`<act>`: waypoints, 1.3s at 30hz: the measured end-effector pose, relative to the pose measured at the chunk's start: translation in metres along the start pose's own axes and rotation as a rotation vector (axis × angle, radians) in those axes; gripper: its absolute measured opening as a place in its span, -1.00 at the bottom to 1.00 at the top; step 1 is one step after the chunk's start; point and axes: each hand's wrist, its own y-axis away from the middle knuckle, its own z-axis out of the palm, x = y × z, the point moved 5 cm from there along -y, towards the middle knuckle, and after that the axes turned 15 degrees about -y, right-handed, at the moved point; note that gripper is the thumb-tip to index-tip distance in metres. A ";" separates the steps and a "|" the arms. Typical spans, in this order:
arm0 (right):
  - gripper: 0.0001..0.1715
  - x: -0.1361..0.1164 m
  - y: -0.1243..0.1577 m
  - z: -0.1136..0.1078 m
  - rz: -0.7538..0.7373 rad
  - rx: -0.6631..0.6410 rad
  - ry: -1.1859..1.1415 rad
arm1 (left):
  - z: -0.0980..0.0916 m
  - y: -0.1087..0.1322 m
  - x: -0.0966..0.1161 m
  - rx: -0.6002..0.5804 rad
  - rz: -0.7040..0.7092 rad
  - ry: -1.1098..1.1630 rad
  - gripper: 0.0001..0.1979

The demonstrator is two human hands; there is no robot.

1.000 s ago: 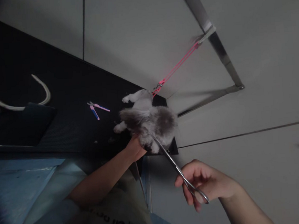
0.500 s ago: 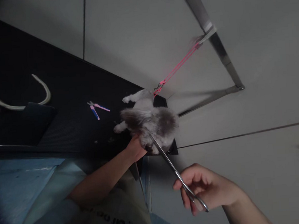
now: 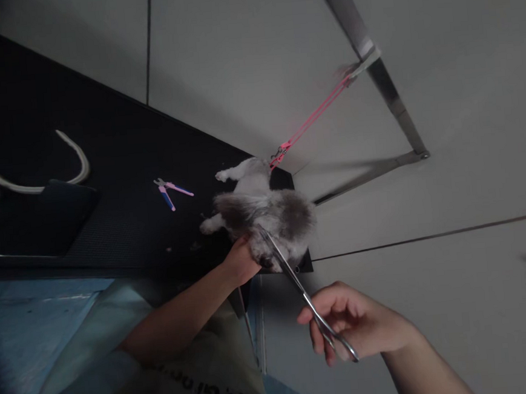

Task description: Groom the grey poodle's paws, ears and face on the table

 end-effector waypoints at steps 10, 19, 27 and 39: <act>-0.46 -0.006 -0.006 0.005 -0.017 -0.016 0.007 | 0.002 0.003 -0.002 0.001 -0.017 0.018 -0.73; -0.46 -0.004 -0.015 0.009 0.033 -0.003 0.008 | 0.000 -0.001 -0.005 0.017 -0.025 -0.005 -0.66; -0.43 0.009 0.022 -0.012 0.005 0.030 -0.039 | 0.000 0.003 0.007 0.032 0.013 0.002 -0.73; -0.40 0.001 0.014 -0.011 0.020 0.015 0.013 | 0.001 0.007 0.010 0.010 0.021 -0.022 -0.80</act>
